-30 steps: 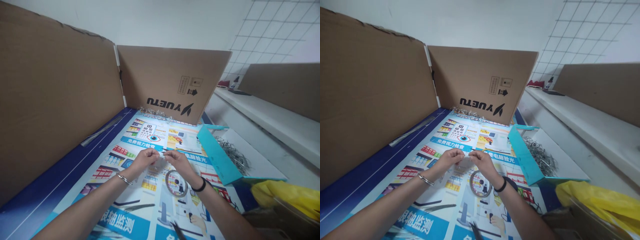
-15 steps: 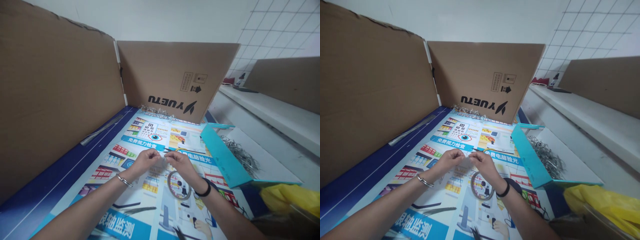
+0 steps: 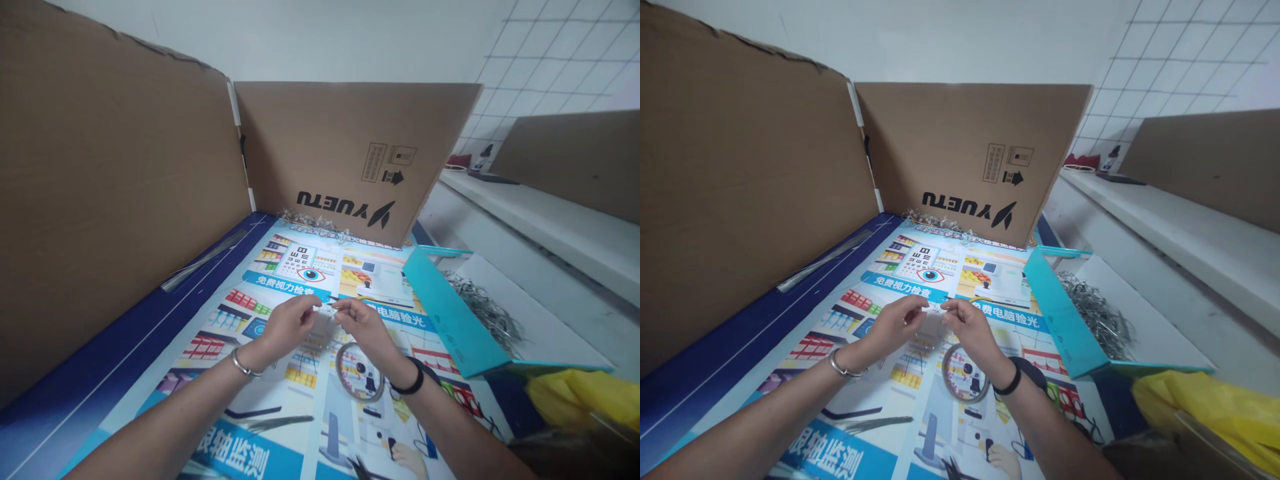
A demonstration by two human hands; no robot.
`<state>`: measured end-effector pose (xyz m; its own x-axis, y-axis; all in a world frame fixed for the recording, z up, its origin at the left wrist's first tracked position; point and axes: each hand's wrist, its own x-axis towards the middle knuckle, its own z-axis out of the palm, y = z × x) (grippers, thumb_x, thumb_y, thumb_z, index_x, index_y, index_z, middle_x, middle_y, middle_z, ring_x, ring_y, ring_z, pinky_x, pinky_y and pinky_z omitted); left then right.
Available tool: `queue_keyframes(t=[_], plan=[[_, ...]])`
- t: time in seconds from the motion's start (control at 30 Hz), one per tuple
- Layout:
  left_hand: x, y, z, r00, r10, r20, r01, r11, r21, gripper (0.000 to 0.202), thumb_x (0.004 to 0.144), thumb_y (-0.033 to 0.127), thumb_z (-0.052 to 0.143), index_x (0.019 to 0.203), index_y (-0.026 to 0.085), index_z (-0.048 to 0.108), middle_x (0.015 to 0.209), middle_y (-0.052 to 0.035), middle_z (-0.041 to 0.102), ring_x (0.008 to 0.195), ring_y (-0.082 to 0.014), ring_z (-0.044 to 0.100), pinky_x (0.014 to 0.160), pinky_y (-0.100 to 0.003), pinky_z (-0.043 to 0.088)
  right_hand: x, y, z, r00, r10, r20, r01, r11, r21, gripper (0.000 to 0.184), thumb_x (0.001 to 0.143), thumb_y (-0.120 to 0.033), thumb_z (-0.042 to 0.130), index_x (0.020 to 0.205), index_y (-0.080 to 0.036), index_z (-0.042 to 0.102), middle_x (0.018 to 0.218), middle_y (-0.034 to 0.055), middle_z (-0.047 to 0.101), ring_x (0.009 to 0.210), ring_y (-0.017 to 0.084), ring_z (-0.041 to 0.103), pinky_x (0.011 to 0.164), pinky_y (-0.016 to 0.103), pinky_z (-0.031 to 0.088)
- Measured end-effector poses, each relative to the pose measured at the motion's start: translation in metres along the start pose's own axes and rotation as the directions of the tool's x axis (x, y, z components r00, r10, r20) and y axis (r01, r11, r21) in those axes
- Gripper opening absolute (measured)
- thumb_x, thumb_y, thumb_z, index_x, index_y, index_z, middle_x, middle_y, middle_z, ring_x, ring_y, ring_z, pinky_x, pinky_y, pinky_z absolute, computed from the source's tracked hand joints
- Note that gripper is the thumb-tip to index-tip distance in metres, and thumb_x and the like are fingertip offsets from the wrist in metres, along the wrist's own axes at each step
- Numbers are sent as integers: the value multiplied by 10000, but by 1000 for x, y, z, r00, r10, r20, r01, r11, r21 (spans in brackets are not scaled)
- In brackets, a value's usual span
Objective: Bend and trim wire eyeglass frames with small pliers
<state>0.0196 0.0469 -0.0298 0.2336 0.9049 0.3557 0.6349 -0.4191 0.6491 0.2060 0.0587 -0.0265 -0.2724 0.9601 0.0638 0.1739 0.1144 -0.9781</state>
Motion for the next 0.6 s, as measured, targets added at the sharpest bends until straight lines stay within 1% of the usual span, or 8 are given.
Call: queue_keyframes(t=[0.07, 0.13, 0.23, 0.33, 0.43, 0.6], plan=[[-1, 3, -3, 999, 51, 4, -51, 996, 79, 252, 798, 145, 452, 977, 223, 611, 862, -30, 637, 776, -149, 565, 703, -256, 411, 0, 0, 0, 1000, 1, -4, -1, 1000, 9, 226, 717, -315, 593, 907, -194, 600, 721, -5, 584, 627, 120, 496, 562, 245, 382], [-2, 5, -5, 997, 75, 33, -79, 987, 143, 241, 816, 157, 444, 948, 218, 636, 884, -46, 644, 817, -163, 575, 725, -262, 412, 0, 1, 0, 1000, -4, -6, 4, 1000, 15, 225, 715, -314, 594, 907, -197, 602, 740, -1, 596, 635, 121, 505, 563, 245, 387], [-1, 8, -9, 995, 51, 85, -68, 975, 211, 217, 821, 171, 446, 833, 210, 659, 799, -45, 631, 769, -162, 570, 683, -252, 402, 0, 2, 0, 1000, 0, -10, 0, 1000, 6, 220, 716, -314, 587, 904, -202, 604, 729, -4, 605, 626, 121, 513, 558, 247, 392], [1, 11, -12, 993, 31, 118, -53, 980, 191, 213, 798, 148, 451, 747, 199, 652, 737, -33, 620, 726, -152, 559, 651, -240, 385, 1, 3, 1, 1000, 28, 3, -28, 1000, -6, 234, 719, -317, 578, 920, -199, 598, 693, -8, 608, 612, 124, 523, 561, 253, 399], [3, 16, -16, 991, 2, 137, -27, 984, 179, 204, 772, 133, 456, 692, 189, 635, 700, -28, 616, 692, -149, 555, 626, -241, 369, 1, 4, 1, 999, 44, 27, -43, 999, -31, 226, 720, -311, 581, 913, -196, 598, 684, -10, 606, 627, 131, 542, 579, 258, 411], [3, 24, -26, 982, -39, 186, -8, 969, 247, 188, 737, 132, 462, 648, 181, 620, 685, -35, 617, 636, -150, 545, 573, -247, 331, 1, 7, 1, 998, 16, 63, -14, 999, -33, 189, 730, -309, 585, 885, -204, 609, 687, -17, 593, 622, 126, 537, 588, 256, 422]])
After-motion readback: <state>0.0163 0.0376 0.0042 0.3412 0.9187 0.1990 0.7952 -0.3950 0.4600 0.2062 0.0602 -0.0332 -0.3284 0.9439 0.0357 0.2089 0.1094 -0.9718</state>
